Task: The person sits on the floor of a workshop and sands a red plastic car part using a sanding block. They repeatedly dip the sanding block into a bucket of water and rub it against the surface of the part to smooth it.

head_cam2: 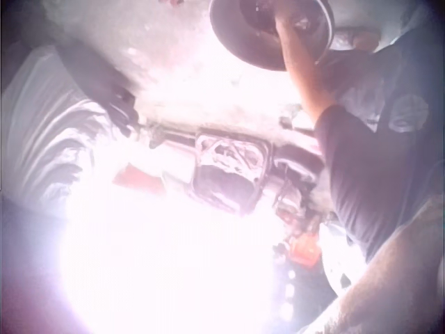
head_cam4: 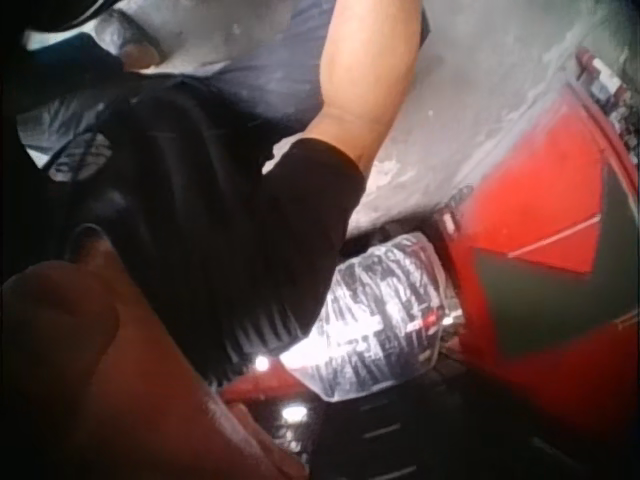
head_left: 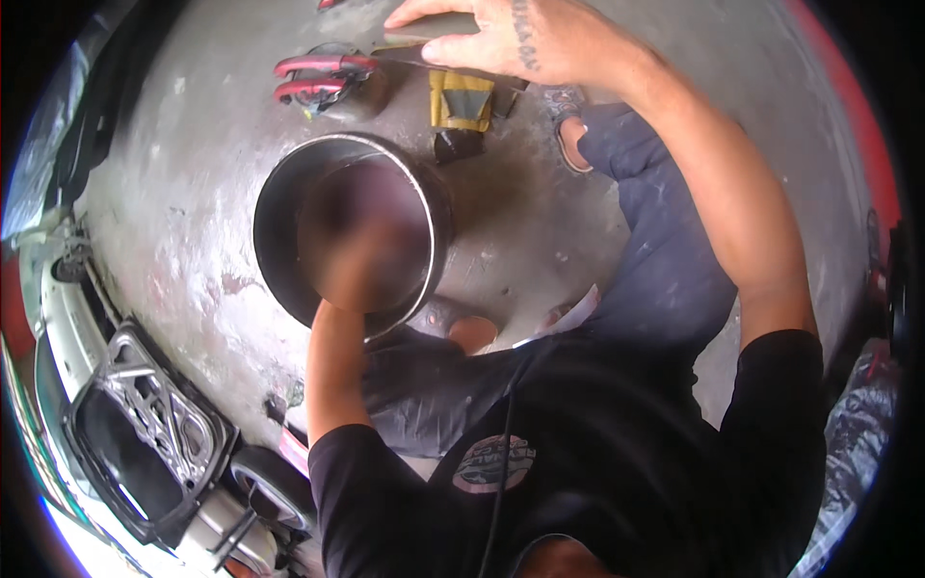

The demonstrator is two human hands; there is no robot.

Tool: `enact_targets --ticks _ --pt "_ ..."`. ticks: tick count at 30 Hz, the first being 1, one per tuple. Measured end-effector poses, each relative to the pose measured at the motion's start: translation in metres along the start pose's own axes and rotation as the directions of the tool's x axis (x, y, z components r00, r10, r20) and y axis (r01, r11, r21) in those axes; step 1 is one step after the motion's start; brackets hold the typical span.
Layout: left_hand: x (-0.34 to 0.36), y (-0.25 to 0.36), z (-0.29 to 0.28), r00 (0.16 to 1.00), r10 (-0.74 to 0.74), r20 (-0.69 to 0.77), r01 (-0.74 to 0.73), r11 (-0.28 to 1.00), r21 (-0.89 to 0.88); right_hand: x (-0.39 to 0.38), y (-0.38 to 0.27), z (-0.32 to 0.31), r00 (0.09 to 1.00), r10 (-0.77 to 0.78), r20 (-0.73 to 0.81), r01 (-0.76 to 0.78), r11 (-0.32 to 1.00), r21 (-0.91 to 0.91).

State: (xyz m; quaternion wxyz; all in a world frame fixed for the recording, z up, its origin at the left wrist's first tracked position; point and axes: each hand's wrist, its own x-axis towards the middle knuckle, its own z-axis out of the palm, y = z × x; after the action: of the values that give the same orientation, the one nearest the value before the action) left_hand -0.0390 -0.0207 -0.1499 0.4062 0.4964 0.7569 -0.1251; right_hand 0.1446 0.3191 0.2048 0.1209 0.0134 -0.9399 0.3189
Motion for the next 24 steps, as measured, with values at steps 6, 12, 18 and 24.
enact_targets --ticks 6,12,18,24 --pt "-0.122 0.028 -0.076 0.979 -0.177 -0.104 -0.121 -0.086 -0.989 -0.007 -0.016 0.040 0.988 0.031 0.154 -0.058 0.984 0.171" --pt "-0.192 0.052 -0.070 0.928 -0.117 -0.355 -0.349 -0.611 -0.711 -0.009 -0.036 0.103 0.938 -0.141 0.315 -0.086 0.789 0.609" --pt "-0.207 0.067 -0.049 0.841 -0.040 -0.539 -0.275 -0.890 -0.363 0.004 -0.076 0.131 0.908 -0.223 0.354 -0.132 0.650 0.749" --pt "-0.198 0.061 -0.044 0.724 -0.048 -0.688 -0.270 -0.937 -0.219 0.020 -0.093 0.142 0.917 -0.210 0.339 -0.153 0.601 0.785"
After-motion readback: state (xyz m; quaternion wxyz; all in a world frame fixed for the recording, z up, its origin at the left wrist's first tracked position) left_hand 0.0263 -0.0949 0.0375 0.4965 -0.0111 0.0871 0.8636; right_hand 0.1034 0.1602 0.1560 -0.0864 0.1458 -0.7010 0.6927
